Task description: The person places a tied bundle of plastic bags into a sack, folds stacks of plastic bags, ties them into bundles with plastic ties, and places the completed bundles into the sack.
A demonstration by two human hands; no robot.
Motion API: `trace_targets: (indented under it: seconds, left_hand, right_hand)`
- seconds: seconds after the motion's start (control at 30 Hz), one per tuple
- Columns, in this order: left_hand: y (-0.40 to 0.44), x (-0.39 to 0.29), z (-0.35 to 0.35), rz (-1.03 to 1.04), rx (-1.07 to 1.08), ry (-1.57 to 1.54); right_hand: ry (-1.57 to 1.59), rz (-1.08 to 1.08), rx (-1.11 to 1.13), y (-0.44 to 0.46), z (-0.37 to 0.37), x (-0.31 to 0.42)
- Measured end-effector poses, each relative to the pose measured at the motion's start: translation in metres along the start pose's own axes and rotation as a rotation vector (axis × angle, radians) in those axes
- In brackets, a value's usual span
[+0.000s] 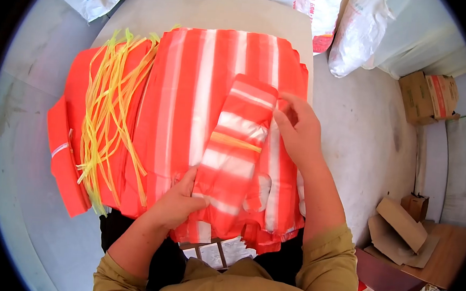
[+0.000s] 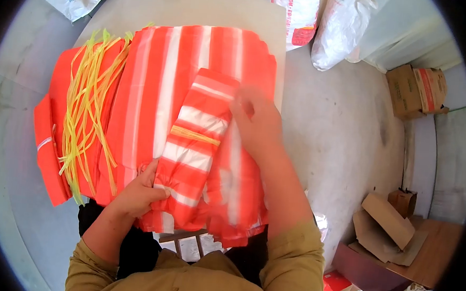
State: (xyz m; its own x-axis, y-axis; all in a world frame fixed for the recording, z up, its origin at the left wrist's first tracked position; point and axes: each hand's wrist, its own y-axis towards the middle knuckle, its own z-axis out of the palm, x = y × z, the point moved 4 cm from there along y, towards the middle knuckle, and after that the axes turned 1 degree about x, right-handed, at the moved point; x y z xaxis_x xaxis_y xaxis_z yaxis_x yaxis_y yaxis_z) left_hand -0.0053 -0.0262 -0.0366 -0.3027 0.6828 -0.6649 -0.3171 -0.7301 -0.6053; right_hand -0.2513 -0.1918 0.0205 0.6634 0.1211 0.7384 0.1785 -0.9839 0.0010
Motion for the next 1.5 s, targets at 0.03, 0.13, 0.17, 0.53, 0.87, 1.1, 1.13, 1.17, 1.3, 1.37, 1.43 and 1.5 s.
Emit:
trace_targets:
  seconds: [0.03,0.13,0.17,0.53,0.87,1.1,1.13,1.17,1.3,1.37,1.43,1.5]
  left_hand:
    - [0.000,0.000,-0.002,-0.002,-0.006,0.012]
    - [-0.002,-0.007,0.006,0.031,0.060,-0.014]
    - [-0.004,-0.009,0.009,0.045,0.097,-0.033]
    - [-0.008,-0.009,0.016,0.083,0.085,0.067]
    - [-0.010,-0.007,0.020,0.078,0.075,0.073]
    - [-0.010,-0.007,0.017,0.077,0.083,0.138]
    - [-0.009,-0.005,0.017,0.071,0.083,0.126]
    - [-0.008,-0.004,0.017,0.066,0.083,0.115]
    - [-0.009,-0.008,0.023,0.041,0.029,0.086]
    - [-0.009,-0.010,0.024,0.033,0.022,0.103]
    - [-0.006,-0.005,0.021,0.058,0.027,0.075]
    - [-0.006,-0.004,0.020,0.064,0.030,0.061]
  right_hand:
    - [0.010,0.130,0.078,-0.004,-0.007,0.007]
    - [0.228,0.268,0.206,-0.021,0.004,0.001]
    - [0.334,0.273,0.229,-0.026,0.011,0.000]
    - [0.940,0.304,0.048,-0.026,0.018,0.014]
    - [0.683,0.273,0.096,-0.023,0.023,0.003]
    - [0.771,0.225,0.089,-0.022,0.018,0.010]
    - [0.701,0.217,0.120,-0.021,0.019,0.008]
    - [0.630,0.208,0.150,-0.021,0.020,0.006]
    - [0.484,0.173,0.257,-0.021,0.022,0.001]
    - [0.415,0.171,0.255,-0.021,0.021,0.000]
    - [0.499,0.167,0.275,-0.024,0.026,-0.002]
    - [0.568,0.177,0.284,-0.029,0.028,0.000]
